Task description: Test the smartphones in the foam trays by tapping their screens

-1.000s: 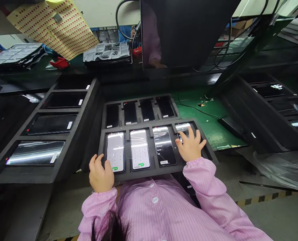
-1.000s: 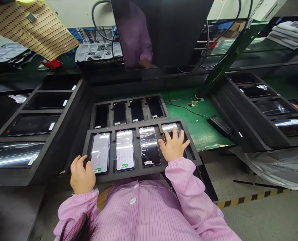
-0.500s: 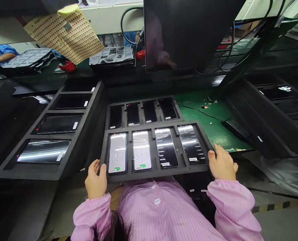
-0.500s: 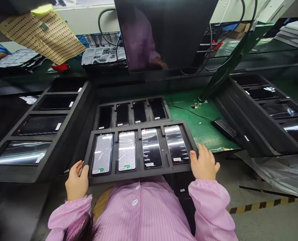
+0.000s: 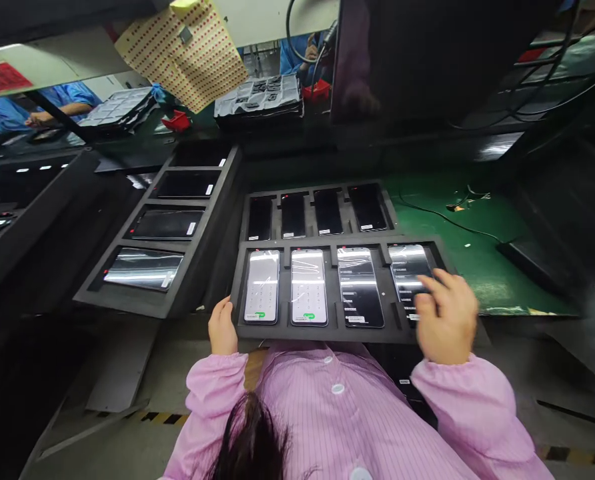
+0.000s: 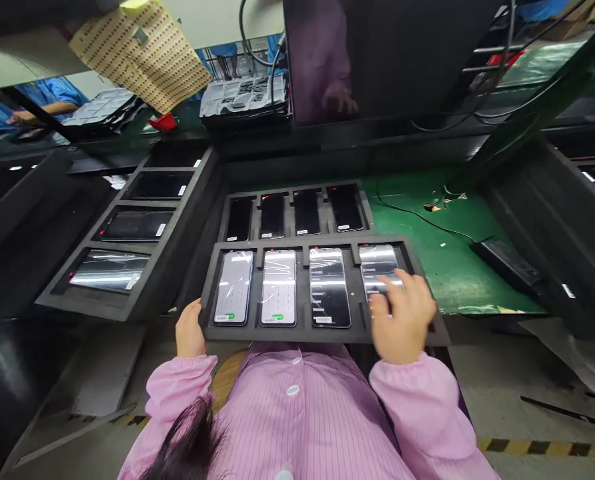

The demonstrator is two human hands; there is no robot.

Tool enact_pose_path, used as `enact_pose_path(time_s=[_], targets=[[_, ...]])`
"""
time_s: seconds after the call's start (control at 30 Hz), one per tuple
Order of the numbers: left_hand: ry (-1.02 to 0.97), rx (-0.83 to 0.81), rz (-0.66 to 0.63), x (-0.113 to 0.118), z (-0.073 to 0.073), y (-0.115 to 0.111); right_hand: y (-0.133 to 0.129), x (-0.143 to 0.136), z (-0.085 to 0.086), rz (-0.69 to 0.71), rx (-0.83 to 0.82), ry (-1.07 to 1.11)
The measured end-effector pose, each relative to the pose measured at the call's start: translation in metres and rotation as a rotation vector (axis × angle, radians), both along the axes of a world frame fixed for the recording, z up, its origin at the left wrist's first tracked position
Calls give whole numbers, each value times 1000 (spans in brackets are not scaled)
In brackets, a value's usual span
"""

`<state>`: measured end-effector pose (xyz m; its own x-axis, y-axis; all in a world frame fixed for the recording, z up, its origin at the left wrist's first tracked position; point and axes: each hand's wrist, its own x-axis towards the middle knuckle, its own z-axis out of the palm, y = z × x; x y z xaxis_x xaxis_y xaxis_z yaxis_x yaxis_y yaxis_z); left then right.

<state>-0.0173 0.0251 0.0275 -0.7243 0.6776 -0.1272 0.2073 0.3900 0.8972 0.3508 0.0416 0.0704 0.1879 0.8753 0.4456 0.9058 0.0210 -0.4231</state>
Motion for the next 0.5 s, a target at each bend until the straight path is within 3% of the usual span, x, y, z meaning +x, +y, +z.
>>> enact_pose_path(time_s=[0.1,0.2,0.33,0.5], targets=[[29,-13,15,1,3,0,-4,-70,15,475,-165,-76],[39,-41,19,2,4,-3,-10,-117,14,702,-277,-149],[28,-51,11,1,3,-5,-9,-128,7,728,-339,-203],[10,-61,21,-1,-3,-5,-7,-116,7,513,-265,-208]])
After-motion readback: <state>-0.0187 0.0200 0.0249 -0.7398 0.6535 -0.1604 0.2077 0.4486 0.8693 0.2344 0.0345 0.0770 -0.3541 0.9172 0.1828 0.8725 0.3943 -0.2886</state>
